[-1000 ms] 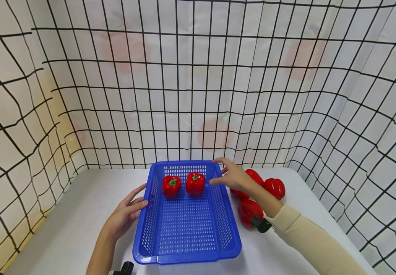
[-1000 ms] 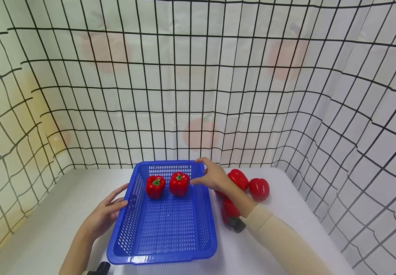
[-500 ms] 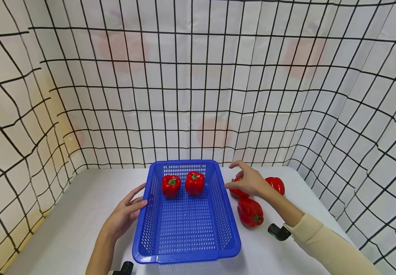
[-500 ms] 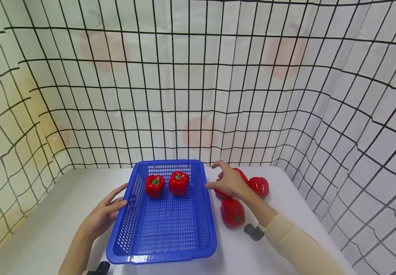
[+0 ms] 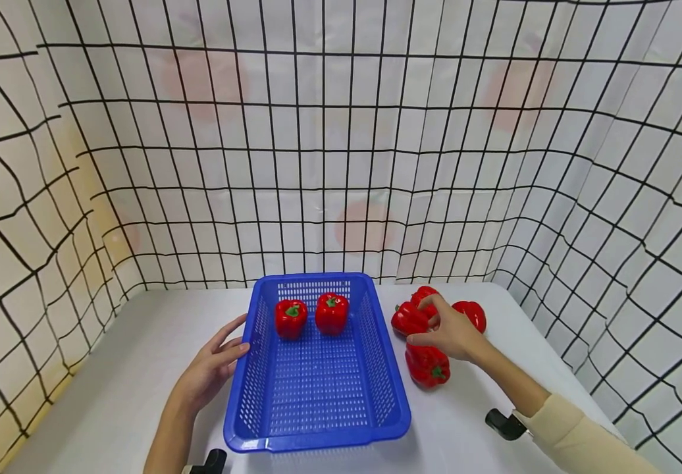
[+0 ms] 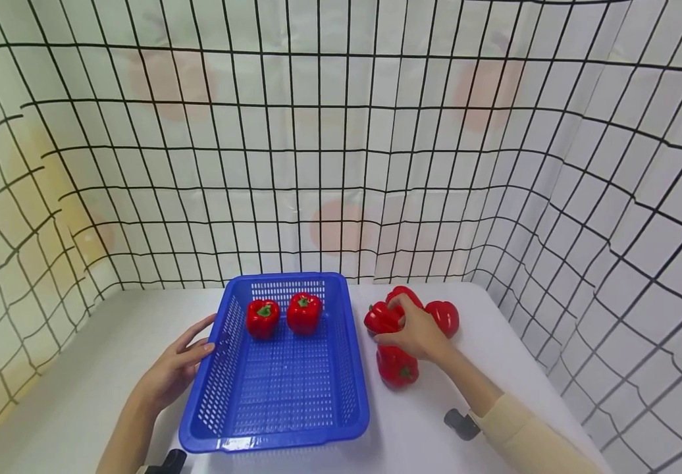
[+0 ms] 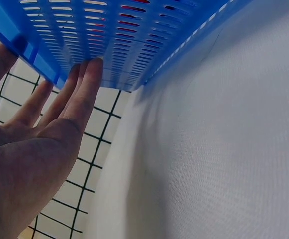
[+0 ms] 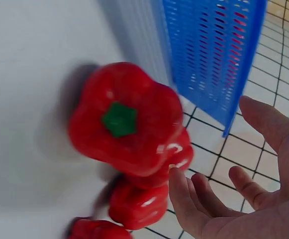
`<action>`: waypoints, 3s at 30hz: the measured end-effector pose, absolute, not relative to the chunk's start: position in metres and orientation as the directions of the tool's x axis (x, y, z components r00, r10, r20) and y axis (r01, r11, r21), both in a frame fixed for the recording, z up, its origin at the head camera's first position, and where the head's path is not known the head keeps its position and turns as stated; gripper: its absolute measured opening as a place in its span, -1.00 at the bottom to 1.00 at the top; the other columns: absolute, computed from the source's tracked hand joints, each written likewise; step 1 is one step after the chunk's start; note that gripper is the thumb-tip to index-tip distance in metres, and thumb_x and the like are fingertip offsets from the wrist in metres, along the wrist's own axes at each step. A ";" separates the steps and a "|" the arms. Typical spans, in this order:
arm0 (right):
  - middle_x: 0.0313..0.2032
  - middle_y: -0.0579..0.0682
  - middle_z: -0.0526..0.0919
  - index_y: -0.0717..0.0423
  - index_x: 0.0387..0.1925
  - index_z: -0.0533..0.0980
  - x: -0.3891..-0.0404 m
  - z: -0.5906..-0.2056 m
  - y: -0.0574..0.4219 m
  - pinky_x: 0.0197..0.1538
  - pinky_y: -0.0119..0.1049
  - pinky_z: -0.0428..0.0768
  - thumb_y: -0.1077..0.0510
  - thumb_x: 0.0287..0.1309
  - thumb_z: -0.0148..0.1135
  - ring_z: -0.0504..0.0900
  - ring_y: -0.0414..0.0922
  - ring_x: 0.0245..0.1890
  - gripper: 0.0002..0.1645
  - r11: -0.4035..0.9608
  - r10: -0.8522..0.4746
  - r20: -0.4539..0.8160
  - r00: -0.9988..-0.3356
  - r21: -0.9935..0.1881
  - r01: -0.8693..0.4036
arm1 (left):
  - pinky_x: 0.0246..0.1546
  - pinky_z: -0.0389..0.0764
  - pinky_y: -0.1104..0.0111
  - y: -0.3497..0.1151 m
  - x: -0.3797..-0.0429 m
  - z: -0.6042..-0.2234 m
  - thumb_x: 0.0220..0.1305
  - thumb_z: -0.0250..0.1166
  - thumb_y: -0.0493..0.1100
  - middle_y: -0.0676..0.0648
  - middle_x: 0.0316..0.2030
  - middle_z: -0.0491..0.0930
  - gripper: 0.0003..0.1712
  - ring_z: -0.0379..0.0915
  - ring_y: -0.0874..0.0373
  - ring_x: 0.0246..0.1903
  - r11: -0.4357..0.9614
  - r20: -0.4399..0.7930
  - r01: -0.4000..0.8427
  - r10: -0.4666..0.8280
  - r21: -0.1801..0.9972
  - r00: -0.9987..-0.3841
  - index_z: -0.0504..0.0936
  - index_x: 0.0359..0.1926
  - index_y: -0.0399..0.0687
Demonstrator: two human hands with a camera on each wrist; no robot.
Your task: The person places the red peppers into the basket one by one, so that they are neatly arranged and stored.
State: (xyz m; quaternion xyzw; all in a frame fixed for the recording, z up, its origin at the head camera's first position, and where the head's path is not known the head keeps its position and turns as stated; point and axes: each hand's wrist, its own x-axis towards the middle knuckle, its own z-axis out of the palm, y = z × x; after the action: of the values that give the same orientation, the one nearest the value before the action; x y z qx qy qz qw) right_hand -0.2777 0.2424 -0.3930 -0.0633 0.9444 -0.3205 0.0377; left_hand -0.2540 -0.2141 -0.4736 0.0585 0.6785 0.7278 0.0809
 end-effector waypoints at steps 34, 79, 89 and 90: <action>0.02 0.19 0.57 0.08 0.14 0.29 -0.260 -0.445 0.259 -0.06 0.08 0.75 0.04 -0.28 0.73 0.56 0.18 0.10 -0.01 0.807 -0.146 0.000 -0.989 -0.579 -0.119 | 0.25 0.55 0.02 -0.213 -0.252 -0.472 0.42 0.25 -0.09 -0.31 0.40 0.37 -0.14 0.57 -0.16 0.22 -0.071 -0.015 -0.029 0.193 0.997 -0.981 0.03 0.60 0.26; 0.09 0.27 0.55 0.19 0.20 0.20 -0.255 -0.425 0.252 -0.07 0.05 0.76 0.23 -0.26 0.65 0.59 0.18 0.07 0.02 0.760 -0.132 -0.081 -0.988 -0.648 -0.048 | 0.25 0.55 0.00 -0.212 -0.252 -0.473 0.42 0.25 -0.07 -0.30 0.42 0.36 -0.13 0.56 -0.17 0.22 -0.070 -0.025 -0.040 0.196 0.997 -0.980 0.03 0.60 0.29; 0.02 0.23 0.60 0.24 0.13 0.29 -0.256 -0.417 0.251 -0.12 -0.01 0.77 0.22 -0.28 0.63 0.61 0.10 -0.01 -0.08 0.777 -0.141 -0.056 -0.988 -0.625 -0.075 | 0.26 0.54 -0.01 -0.211 -0.252 -0.473 0.41 0.26 -0.07 -0.30 0.41 0.36 -0.13 0.56 -0.17 0.22 -0.071 -0.027 -0.041 0.192 0.997 -0.981 0.03 0.60 0.29; 0.01 0.22 0.61 0.24 0.12 0.30 -0.256 -0.418 0.251 -0.12 -0.02 0.77 0.22 -0.27 0.63 0.61 0.09 -0.01 -0.09 0.779 -0.143 -0.053 -0.988 -0.622 -0.080 | 0.26 0.54 -0.01 -0.211 -0.251 -0.473 0.41 0.26 -0.07 -0.30 0.41 0.36 -0.13 0.56 -0.17 0.22 -0.071 -0.026 -0.040 0.192 0.997 -0.981 0.03 0.60 0.29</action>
State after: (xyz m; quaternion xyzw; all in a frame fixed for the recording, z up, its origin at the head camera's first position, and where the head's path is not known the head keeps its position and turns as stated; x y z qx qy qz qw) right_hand -0.2565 0.2508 -0.4178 -0.0592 0.9419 -0.3272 0.0486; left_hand -0.2515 -0.2112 -0.4728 0.0560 0.6767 0.7298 0.0794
